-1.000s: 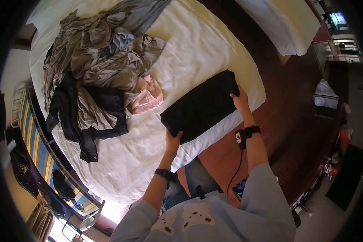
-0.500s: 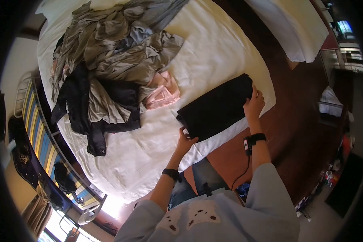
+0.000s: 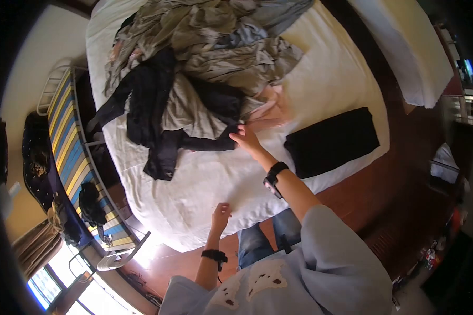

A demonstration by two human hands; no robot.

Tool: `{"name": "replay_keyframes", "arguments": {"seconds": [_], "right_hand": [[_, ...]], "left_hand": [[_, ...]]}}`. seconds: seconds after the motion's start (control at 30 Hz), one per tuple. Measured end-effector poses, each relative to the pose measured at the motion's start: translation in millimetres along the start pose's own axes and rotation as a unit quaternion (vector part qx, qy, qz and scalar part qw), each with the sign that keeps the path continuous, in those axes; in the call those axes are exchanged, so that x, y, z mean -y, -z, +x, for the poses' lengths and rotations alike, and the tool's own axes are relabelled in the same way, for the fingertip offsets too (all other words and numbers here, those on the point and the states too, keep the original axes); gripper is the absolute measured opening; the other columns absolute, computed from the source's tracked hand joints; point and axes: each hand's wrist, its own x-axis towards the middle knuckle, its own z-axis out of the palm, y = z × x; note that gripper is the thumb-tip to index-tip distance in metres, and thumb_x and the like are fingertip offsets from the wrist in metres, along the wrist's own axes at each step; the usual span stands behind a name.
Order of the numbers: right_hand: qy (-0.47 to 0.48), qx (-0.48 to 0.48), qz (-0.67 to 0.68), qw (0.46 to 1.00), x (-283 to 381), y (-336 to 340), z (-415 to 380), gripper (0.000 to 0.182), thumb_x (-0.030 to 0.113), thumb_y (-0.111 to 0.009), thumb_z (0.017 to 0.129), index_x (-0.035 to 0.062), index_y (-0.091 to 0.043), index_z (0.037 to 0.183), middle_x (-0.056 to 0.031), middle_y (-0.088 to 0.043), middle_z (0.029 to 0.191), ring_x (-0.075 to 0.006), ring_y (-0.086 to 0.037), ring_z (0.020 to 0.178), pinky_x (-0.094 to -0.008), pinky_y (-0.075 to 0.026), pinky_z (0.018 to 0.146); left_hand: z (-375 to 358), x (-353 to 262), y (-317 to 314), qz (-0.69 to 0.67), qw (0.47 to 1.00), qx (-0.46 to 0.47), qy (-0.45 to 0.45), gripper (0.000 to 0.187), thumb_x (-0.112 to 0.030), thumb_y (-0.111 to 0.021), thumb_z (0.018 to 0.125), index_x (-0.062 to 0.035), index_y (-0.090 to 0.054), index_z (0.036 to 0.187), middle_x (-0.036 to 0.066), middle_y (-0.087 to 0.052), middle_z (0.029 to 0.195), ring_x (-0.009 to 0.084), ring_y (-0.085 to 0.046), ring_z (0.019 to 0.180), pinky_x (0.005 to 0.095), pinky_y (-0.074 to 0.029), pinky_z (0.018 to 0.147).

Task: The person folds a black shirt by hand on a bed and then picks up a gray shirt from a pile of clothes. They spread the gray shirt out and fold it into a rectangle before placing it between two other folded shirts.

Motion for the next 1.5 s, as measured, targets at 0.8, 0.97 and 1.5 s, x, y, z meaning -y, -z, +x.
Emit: {"name": "replay_keyframes", "arguments": {"seconds": [0.8, 0.97, 1.5], "right_hand": [[0.364, 0.121, 0.02, 0.923, 332.1, -56.2, -267.9, 0.038, 0.031, -0.043, 0.087, 0.0052, -0.039, 0.059, 0.0059, -0.03, 0.06, -0.0048, -0.026, 0.058, -0.023, -0.023, 0.051], [0.338, 0.2, 0.108, 0.913, 373.4, -42.2, -338.9, 0.033, 0.032, -0.044, 0.087, 0.0051, -0.051, 0.068, 0.0045, -0.042, 0.066, -0.0041, -0.035, 0.063, -0.0199, -0.03, 0.058], [0.529, 0.027, -0.048, 0.847, 420.4, 61.6, -307.9, 0.036, 0.028, -0.042, 0.087, 0.0059, -0.041, 0.059, 0.0074, -0.033, 0.06, -0.0038, -0.028, 0.059, -0.0207, -0.026, 0.054]], "left_hand": [[-85.6, -211.0, 120.7, -0.041, 0.895, -0.154, -0.416, 0.08, -0.012, -0.071, 0.062, -0.0007, -0.023, 0.124, 0.017, -0.043, 0.11, 0.0262, -0.047, 0.097, 0.0347, -0.043, 0.078], [-120.9, -277.8, 115.6, -0.026, 0.824, -0.064, -0.562, 0.077, -0.011, -0.07, 0.062, -0.0013, -0.025, 0.123, 0.019, -0.044, 0.112, 0.0257, -0.044, 0.105, 0.0327, -0.039, 0.084], [-237.5, -330.3, 244.7, 0.011, 0.796, -0.221, -0.563, 0.014, -0.007, -0.067, 0.067, 0.0015, -0.058, 0.074, 0.006, -0.055, 0.07, 0.0134, -0.051, 0.067, 0.0236, -0.039, 0.063]]}}
